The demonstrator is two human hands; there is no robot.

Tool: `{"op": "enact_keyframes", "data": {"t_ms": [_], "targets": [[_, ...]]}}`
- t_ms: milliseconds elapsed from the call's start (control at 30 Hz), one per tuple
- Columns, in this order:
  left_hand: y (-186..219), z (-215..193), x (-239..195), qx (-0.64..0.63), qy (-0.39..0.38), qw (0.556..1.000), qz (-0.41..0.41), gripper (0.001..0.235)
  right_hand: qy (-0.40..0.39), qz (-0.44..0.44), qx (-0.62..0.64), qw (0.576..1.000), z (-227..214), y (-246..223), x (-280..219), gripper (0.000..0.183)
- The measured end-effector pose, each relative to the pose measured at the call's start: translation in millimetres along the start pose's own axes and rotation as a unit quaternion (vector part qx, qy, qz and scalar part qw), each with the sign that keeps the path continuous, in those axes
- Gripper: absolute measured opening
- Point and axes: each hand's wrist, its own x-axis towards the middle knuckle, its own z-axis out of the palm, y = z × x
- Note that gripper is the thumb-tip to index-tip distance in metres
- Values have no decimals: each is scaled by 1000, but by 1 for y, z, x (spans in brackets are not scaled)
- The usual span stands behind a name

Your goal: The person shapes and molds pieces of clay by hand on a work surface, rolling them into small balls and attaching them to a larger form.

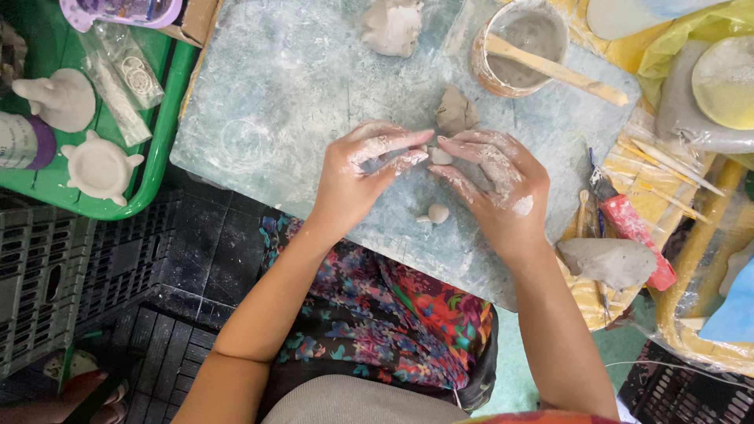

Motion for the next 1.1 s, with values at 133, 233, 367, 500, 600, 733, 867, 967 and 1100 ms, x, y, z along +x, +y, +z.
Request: {"op": "enact_keyframes", "data": {"t_ms": [133, 233, 367, 500, 600, 733, 867, 967, 1100], "targets": [[-8, 3, -2, 33, 14, 998, 45, 30, 18, -12, -17, 1000, 4, 1, -1, 37], [-9, 3, -2, -8, -5, 1000, 5, 28, 19, -29, -16, 999, 3, 3, 0, 35], [-6, 6, -4, 15, 11, 1000, -6, 23, 16, -67, -34, 997, 5, 3, 2, 35], [-4, 10, -4, 39, 30, 999, 13, 18, 14, -69, -62, 996, 7, 3, 1, 33], [-4, 12, -4, 47, 27, 999, 3, 16, 13, -52, -35, 998, 7, 3, 1, 32], [-7, 9, -6, -10, 38, 999, -12, 16, 13, -1, 33, 999, 7, -3, 2, 32], [-7, 8, -9, -72, 57, 995, -33, 14, -20, 143, 154, 977, 5, -8, 2, 31], [-6, 7, -10, -90, 65, 993, -28, 15, -30, 105, 88, 990, 1, -7, 3, 34], [-6, 8, -10, -104, 59, 993, -25, 17, -4, -51, -119, 992, 0, -4, 6, 34]]}}
